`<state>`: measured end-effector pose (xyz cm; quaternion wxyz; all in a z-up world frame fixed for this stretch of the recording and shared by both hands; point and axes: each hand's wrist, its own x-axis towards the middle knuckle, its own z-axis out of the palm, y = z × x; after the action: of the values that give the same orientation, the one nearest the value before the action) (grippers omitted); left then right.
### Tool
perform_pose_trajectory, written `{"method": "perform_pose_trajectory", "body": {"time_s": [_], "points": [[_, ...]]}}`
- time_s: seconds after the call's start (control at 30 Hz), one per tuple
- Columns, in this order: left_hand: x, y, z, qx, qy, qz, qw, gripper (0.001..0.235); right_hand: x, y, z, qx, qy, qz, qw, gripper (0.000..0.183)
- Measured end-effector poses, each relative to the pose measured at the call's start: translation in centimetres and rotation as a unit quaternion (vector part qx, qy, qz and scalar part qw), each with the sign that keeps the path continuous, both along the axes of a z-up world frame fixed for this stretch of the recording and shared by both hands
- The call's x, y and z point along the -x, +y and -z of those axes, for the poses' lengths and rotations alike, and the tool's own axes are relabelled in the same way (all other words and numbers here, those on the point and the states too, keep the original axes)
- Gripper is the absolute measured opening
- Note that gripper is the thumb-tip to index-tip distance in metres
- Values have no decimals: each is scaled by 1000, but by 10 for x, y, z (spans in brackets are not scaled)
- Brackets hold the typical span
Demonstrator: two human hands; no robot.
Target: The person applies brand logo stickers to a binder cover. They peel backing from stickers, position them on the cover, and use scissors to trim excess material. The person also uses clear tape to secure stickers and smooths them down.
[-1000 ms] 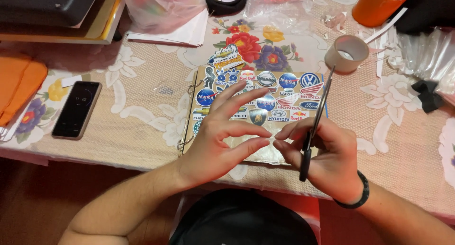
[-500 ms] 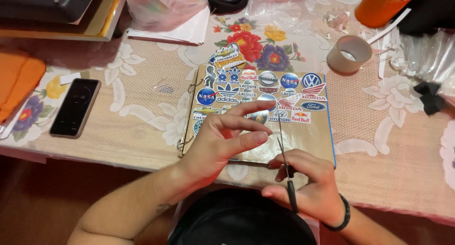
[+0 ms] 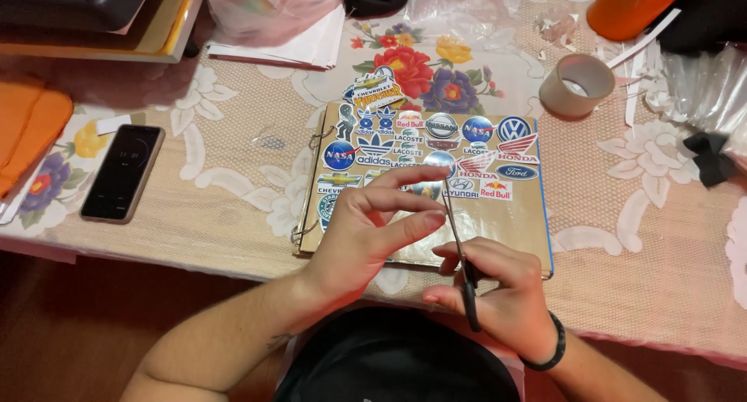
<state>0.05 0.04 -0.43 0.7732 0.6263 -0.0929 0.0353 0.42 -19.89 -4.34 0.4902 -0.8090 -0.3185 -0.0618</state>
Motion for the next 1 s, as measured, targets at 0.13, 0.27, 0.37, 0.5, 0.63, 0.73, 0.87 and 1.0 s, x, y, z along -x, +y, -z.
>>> {"method": "perform_pose_trajectory", "body": {"time_s": [0.13, 0.27, 0.37, 0.5, 0.63, 0.73, 0.87, 1.0], "points": [[-1, 1, 1, -8, -5, -6, 1000, 10, -1, 3, 0, -1, -7, 6, 1000, 47], [-2, 1, 4, 0, 0, -11, 1000, 10, -1, 3, 3, 5, -4, 13, 1000, 47], [-4, 1, 7, 17, -2, -10, 1000, 9, -1, 3, 6, 9, -4, 26, 1000, 45], [-3, 2, 5, 21, 4, -5, 1000, 7, -2, 1, 10, 11, 1, 29, 1000, 44], [-2, 2, 5, 85, 17, 15, 996, 15, -5, -13, 26, -93, 129, -37, 987, 50], [2, 4, 5, 184, 19, 59, 981, 34, -8, -22, 28, -228, 283, -216, 906, 59], [6, -1, -2, 317, 24, 93, 943, 69, -18, -17, 59, -361, 499, -605, 504, 69], [13, -5, -1, 338, 3, 115, 934, 70, -14, 1, 71, -412, 507, -683, 328, 79]]}}
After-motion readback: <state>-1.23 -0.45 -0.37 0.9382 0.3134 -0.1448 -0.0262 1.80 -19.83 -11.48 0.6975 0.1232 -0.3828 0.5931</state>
